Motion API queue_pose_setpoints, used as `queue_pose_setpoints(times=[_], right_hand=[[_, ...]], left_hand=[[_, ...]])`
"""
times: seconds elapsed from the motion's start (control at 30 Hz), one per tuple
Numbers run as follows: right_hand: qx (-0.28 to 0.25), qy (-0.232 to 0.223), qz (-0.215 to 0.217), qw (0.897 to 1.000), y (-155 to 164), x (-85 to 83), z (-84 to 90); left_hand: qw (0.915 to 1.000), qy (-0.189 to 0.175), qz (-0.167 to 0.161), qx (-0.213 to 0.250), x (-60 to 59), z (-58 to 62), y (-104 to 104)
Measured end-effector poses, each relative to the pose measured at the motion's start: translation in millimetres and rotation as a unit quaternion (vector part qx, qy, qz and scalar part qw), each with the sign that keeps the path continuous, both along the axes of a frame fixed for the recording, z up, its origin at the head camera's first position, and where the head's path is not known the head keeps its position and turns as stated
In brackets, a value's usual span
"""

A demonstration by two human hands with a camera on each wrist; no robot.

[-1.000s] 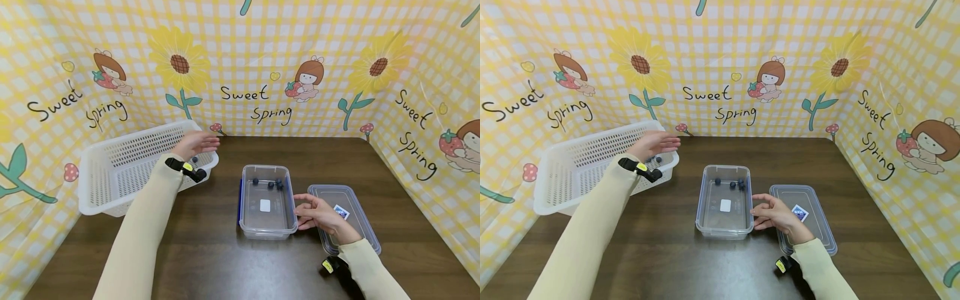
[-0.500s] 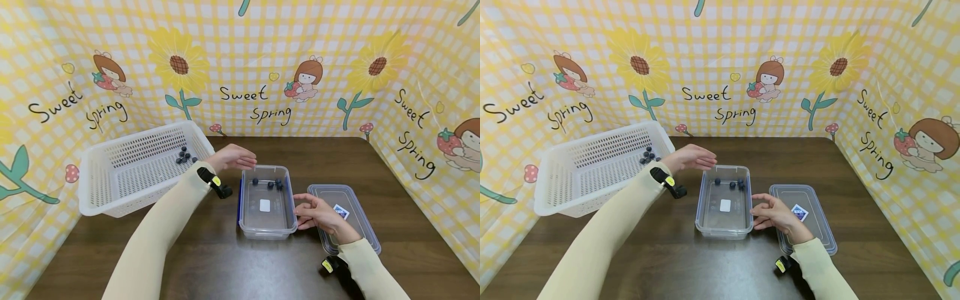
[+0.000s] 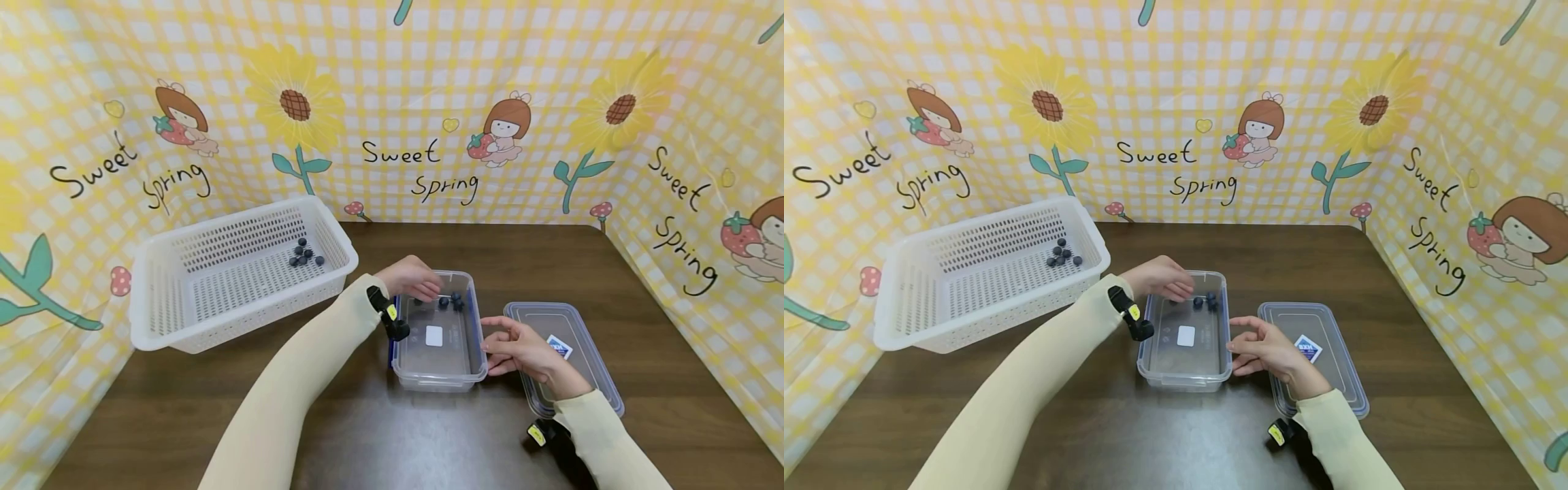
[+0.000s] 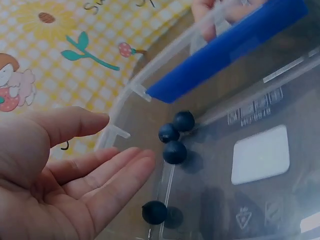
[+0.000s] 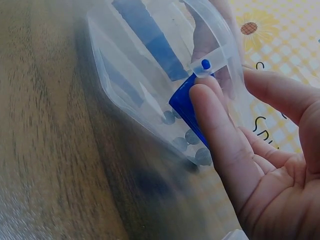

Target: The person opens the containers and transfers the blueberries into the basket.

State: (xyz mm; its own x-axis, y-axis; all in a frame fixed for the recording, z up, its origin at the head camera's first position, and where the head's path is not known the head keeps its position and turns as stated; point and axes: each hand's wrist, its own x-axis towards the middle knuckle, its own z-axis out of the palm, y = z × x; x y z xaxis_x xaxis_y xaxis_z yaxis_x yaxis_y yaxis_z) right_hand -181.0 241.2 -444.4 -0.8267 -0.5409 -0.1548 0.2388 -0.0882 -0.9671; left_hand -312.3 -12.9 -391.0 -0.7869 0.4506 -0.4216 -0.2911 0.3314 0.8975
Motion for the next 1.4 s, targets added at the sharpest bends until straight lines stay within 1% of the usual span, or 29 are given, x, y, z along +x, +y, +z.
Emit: queue_pose_setpoints(times=[0.07, 0.17, 0.27, 0.37, 0.47, 0.67, 0.87, 1.03, 1.23, 1.4], right_hand=[[0.001, 0.002, -0.002, 1.000, 0.5, -0.2, 0.6], [0.002, 0.001, -0.002, 1.000, 0.5, -0.4, 0.5], [0.003, -0.004, -0.002, 1.000, 0.1, -0.2, 0.1], [0.001, -0.006, -0.002, 1.000, -0.6, 0.2, 0.4], [-0.002, -0.003, 0.000, 1.000, -0.8, -0.1, 0.7], [0.001, -0.002, -0.001, 1.000, 0.0, 0.0, 1.3], [0.004, 0.004, 0.000, 1.000, 0.1, 0.5, 1.3], [-0.001, 0.004, 0.003, 1.000, -1.2, 0.6, 0.0], [0.000, 0.003, 0.002, 1.000, -2.7, -0.7, -0.3], [0.002, 0.006, 0.003, 1.000, -3.3, -0.9, -0.5]], left_hand=[[0.9998, 0.009, -0.002, -0.017, 0.0, -0.2, 4.5], [0.9992, 0.006, -0.007, -0.039, 1.1, -2.6, 10.9], [0.9979, 0.004, -0.017, -0.063, 3.1, -8.0, 15.9], [0.9959, 0.016, -0.025, -0.085, 5.4, -13.4, 19.6], [0.9953, 0.022, -0.025, -0.091, 7.1, -18.1, 23.1], [0.9980, -0.007, -0.009, -0.062, 10.4, -27.0, 29.3], [0.9991, -0.020, 0.014, -0.033, 11.5, -33.2, 32.1], [0.9995, -0.024, 0.009, -0.020, 9.7, -34.3, 30.7], [0.9993, -0.035, 0.010, 0.001, 4.1, -27.4, 26.4], [0.9983, -0.040, 0.013, 0.039, -1.4, -14.7, 19.2]])
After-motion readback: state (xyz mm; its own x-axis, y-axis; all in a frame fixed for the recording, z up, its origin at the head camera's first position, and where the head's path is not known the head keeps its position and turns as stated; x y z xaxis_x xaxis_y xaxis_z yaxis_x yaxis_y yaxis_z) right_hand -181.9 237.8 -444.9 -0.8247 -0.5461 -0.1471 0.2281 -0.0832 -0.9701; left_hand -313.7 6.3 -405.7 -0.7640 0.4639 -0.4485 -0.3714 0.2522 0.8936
